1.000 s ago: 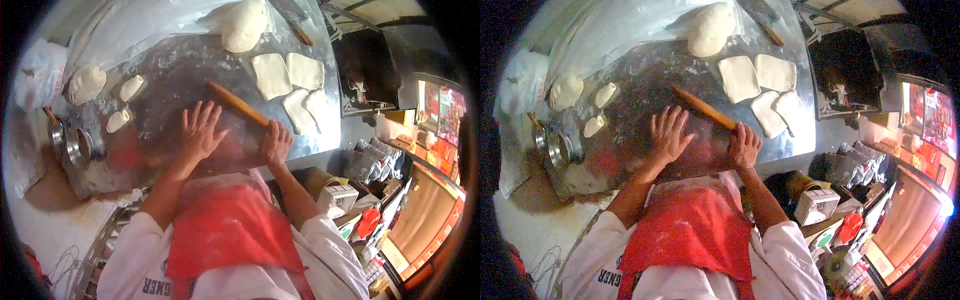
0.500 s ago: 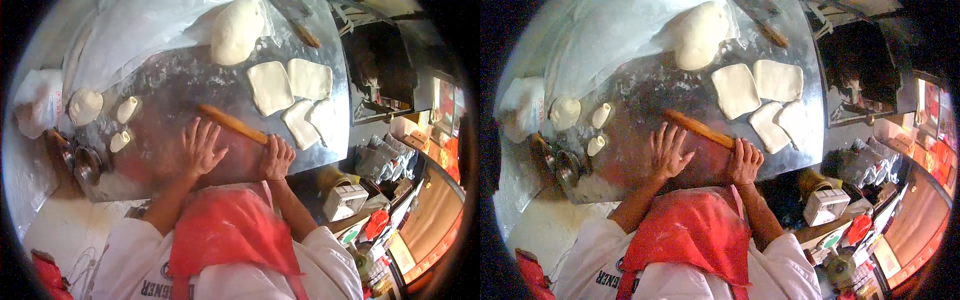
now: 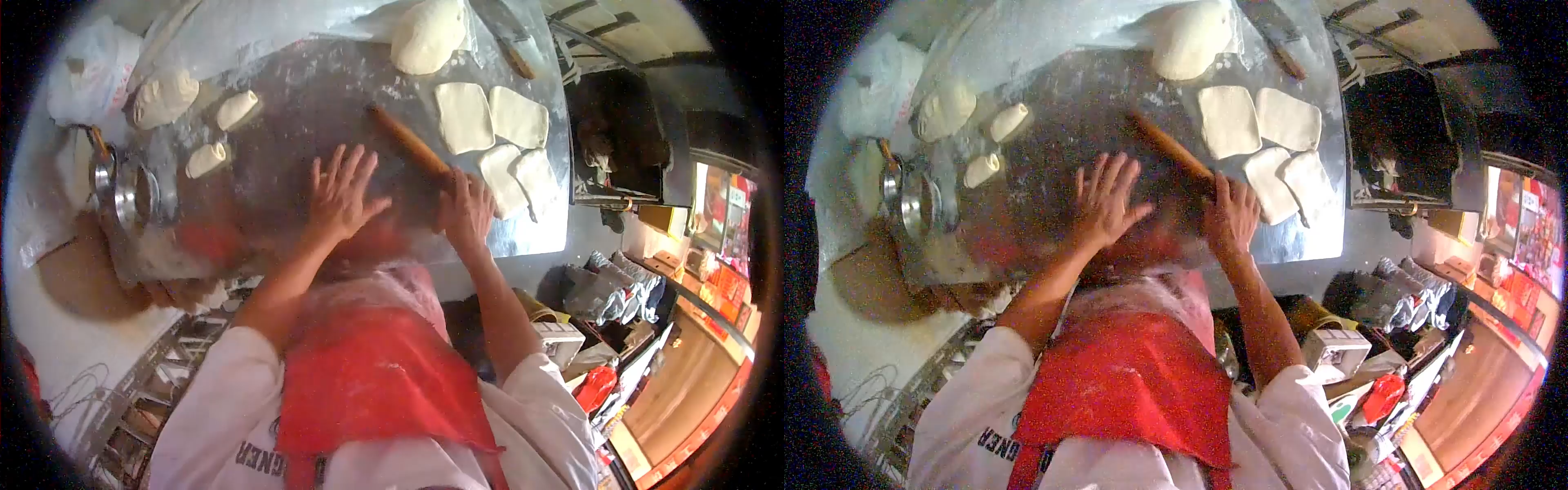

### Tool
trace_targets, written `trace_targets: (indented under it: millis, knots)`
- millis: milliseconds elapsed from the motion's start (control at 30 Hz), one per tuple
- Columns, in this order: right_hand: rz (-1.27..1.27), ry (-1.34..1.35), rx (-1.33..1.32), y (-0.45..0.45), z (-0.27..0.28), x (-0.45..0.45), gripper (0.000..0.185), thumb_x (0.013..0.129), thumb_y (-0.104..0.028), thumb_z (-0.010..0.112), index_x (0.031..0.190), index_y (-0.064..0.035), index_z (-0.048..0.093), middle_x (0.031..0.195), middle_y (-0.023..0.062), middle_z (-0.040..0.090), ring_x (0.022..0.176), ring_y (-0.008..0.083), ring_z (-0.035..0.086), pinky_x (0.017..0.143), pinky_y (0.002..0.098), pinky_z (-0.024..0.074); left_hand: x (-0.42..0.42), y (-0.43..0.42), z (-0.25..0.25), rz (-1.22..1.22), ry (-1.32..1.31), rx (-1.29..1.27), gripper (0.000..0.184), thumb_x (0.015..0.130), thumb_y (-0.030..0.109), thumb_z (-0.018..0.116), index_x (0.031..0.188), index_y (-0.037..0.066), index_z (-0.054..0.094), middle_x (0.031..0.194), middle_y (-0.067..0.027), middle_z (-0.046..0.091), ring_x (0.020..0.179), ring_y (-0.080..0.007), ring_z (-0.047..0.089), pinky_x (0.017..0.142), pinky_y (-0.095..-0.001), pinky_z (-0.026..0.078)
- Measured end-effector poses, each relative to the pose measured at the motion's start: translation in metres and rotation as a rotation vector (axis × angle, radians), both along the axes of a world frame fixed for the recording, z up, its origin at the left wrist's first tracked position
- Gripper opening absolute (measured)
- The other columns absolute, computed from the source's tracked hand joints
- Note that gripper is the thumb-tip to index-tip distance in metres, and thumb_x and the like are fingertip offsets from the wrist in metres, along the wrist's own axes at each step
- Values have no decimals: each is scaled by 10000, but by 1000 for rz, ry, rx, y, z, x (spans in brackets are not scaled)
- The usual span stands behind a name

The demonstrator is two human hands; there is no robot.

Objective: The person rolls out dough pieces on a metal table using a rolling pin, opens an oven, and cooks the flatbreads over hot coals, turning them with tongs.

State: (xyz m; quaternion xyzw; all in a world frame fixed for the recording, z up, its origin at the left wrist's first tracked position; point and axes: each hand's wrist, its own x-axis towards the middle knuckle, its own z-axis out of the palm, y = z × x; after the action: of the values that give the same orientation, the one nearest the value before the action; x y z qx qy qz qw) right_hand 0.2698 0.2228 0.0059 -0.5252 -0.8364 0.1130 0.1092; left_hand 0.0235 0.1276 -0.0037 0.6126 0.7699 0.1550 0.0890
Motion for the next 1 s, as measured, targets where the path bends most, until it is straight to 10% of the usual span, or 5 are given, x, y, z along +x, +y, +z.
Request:
trace_targets:
  millis: [100, 233, 367, 500, 1000]
  knots:
    - [3, 71, -105, 13, -6, -5, 415, 884, -209, 734, 1279, -151, 624, 1220, 126, 612, 1167, 370, 565, 947, 511, 450, 2, -16, 4, -66, 26, -25, 890, 942, 580, 635, 1615, 96, 310, 1640, -144, 371, 1511, -393, 331, 1174, -695, 224]
    - [215, 51, -159, -21, 36, 0, 432, 883, -207, 726, 1302, -160, 630, 1279, 128, 612, 1149, 351, 593, 904, 499, 475, -26, -34, 5, 229, -724, 150, 778, 970, 480, 642, 1581, 77, 378, 1629, -157, 387, 1504, -367, 356, 1179, -665, 229]
    - [529, 53, -125, -51, 75, -31, 397, 867, -185, 756, 1252, -141, 672, 1304, 95, 623, 1134, 332, 639, 908, 467, 507, -61, -51, 56, 273, -428, 155, 689, 1009, 382, 628, 1579, 84, 381, 1571, -166, 466, 1489, -372, 388, 1194, -632, 235]
    - [523, -3, -179, 4, 3, -83, 565, 974, -503, 592, 1438, -180, 579, 1554, 151, 475, 1412, 368, 462, 1101, 553, 400, -86, -26, 2, 76, 103, 24, 694, 1007, 410, 632, 1576, 95, 389, 1546, -141, 502, 1460, -391, 425, 1200, -631, 244]
    - [309, -89, -51, 44, -13, -120, 767, 1007, -629, 459, 1619, -182, 341, 1640, 165, 378, 1536, 378, 305, 1208, 624, 240, -106, 32, -13, 64, -95, -19, 757, 1024, 521, 536, 1634, 149, 285, 1653, -137, 373, 1516, -395, 342, 1206, -660, 186]
